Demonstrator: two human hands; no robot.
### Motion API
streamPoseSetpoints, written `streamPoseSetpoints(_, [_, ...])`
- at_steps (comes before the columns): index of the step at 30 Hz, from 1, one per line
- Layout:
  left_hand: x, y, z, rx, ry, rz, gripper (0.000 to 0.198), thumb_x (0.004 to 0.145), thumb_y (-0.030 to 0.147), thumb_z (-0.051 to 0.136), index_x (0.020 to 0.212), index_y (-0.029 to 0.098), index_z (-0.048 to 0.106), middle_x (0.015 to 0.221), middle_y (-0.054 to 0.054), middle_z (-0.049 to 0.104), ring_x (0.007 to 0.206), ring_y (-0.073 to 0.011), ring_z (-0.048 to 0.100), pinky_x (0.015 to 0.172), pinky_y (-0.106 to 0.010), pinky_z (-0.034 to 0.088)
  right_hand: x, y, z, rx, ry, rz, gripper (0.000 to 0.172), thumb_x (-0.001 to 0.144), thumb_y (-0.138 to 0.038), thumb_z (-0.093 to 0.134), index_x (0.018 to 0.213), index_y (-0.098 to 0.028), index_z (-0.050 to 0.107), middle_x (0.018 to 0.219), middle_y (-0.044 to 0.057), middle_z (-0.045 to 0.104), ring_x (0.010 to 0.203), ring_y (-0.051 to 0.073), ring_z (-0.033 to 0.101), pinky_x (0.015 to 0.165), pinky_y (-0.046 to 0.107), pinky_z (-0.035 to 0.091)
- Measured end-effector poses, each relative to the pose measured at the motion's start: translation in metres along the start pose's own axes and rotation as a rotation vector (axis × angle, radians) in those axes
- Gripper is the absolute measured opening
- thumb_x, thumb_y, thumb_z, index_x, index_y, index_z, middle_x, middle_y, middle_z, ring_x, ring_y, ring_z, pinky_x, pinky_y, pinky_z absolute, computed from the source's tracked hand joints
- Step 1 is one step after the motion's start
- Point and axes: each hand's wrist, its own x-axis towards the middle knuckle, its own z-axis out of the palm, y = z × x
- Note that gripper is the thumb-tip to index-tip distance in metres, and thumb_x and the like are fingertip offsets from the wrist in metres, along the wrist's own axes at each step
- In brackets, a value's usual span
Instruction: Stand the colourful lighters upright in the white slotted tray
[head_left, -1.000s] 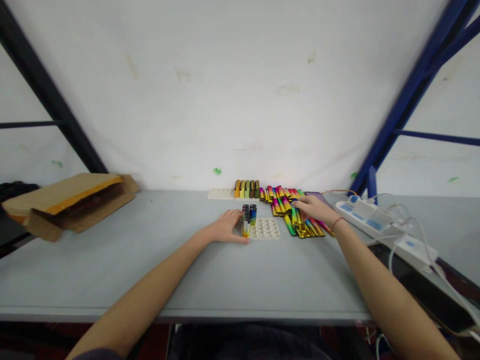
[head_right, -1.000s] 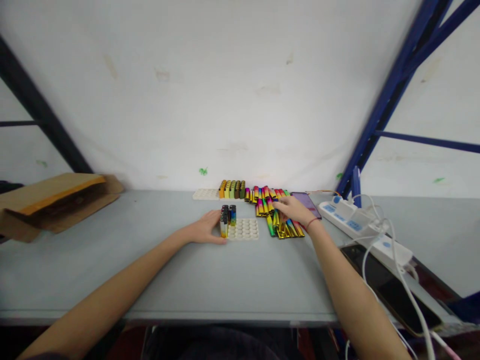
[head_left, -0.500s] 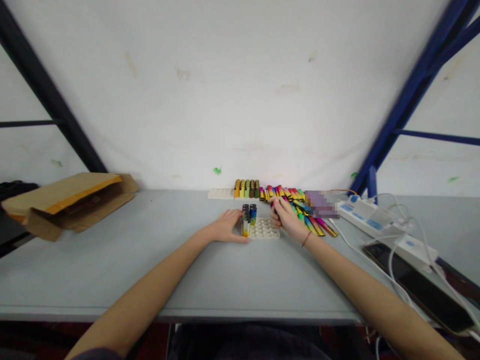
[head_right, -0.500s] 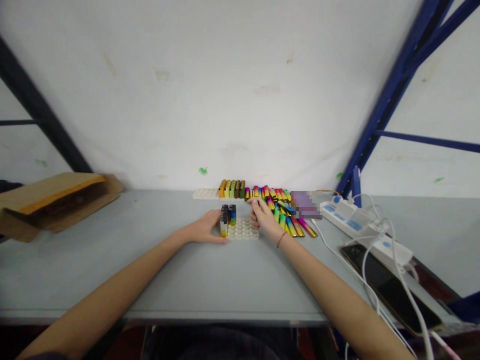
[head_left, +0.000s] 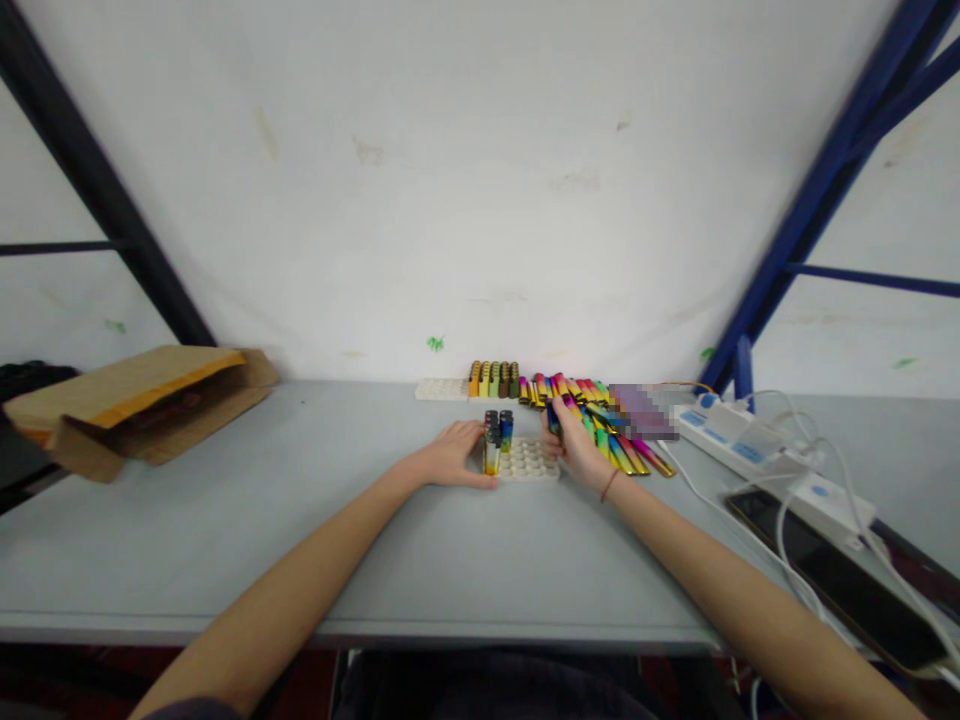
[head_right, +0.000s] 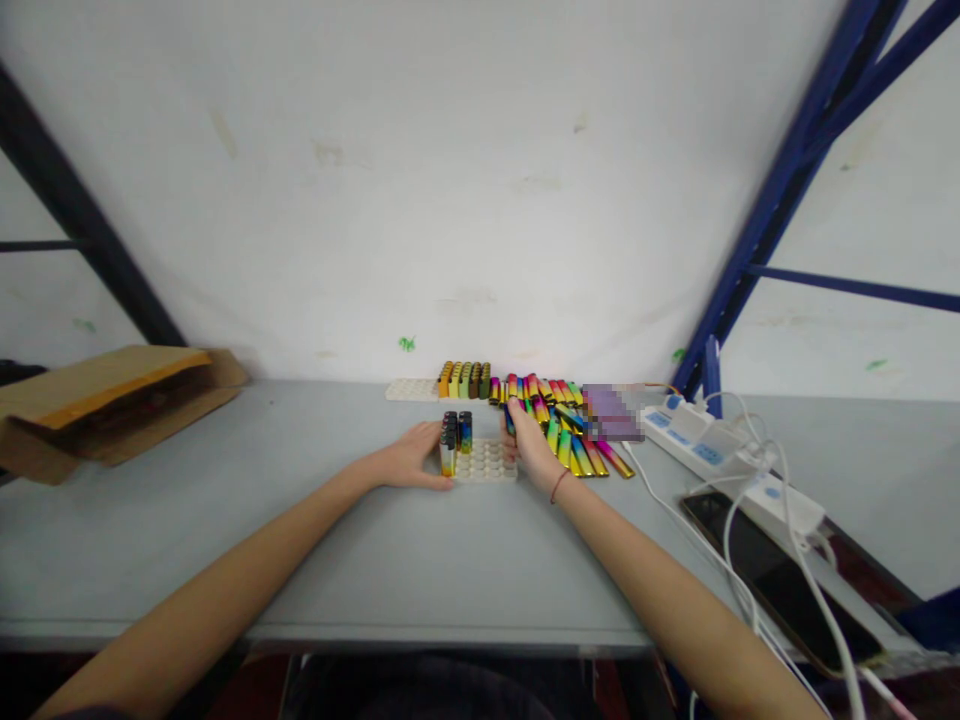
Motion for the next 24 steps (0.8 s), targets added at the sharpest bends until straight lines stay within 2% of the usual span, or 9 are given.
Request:
streamPoseSetpoints(3, [-0.0003,-0.0008,0.0002,0.008,-0.002,0.001,0.091,0.067,0.070,0.068,0.135,0.015,0.041,0.135,-0.016,0.048,0.122,-0.0360,0.045,0.105,-0.046,0.033,-0.0004,-0.0033,-0.0003,-0.060,0.068,0.100,0.053,0.078,-0.072,0.037,0.059,-0.023,0.034,0.045,-0.008,0.017,0.036,0.007,0.016,0.036,0.024,0.016])
streamPoseSetpoints(10, [0.0000,-0.0011,0.0005,0.006,-0.007,-0.011,0.092,0.066,0.072,0.067,0.133,0.014,0.042,0.134,-0.018,0.048,0.122,-0.0370,0.045,0.105,-0.047,0.032,0.0029,-0.0008,-0.0033,0.015,0.178,0.155,0.042,0.082,-0.054,0.025,0.052,-0.024,0.028,0.039,-0.007,0.014,0.032,0.008,0.009,0.033,0.024,0.008])
streamPoseSetpoints(17, [-0.0007,-0.0002,0.0002,-0.007,0.004,-0.015,0.091,0.066,0.071,0.068,0.133,0.015,0.043,0.133,-0.016,0.049,0.122,-0.0362,0.045,0.106,-0.047,0.032,0.0035,0.0004,-0.0031,0.008,0.264,0.099,0.047,0.079,-0.064,0.037,0.055,-0.025,0.032,0.039,-0.005,0.019,0.034,0.009,0.013,0.032,0.025,0.009])
streamPoseSetpoints(20, [-0.0004,-0.0007,0.0005,-0.012,0.003,-0.014,0.092,0.066,0.071,0.068,0.133,0.013,0.043,0.133,-0.017,0.049,0.122,-0.0365,0.045,0.106,-0.047,0.032,0.0025,-0.0017,-0.0039,0.053,0.251,0.103,0.050,0.081,-0.065,0.034,0.052,-0.024,0.030,0.039,-0.006,0.016,0.033,0.009,0.010,0.032,0.025,0.009])
streamPoseSetpoints(24, [-0.0001,-0.0018,0.0009,-0.011,-0.003,-0.008,0.094,0.065,0.071,0.068,0.135,0.015,0.041,0.136,-0.017,0.047,0.124,-0.0368,0.043,0.107,-0.048,0.031,0.0020,-0.0039,-0.0053,0.139,0.226,0.124,0.048,0.086,-0.055,0.024,0.051,-0.024,0.028,0.038,-0.007,0.014,0.032,0.008,0.007,0.032,0.023,0.007])
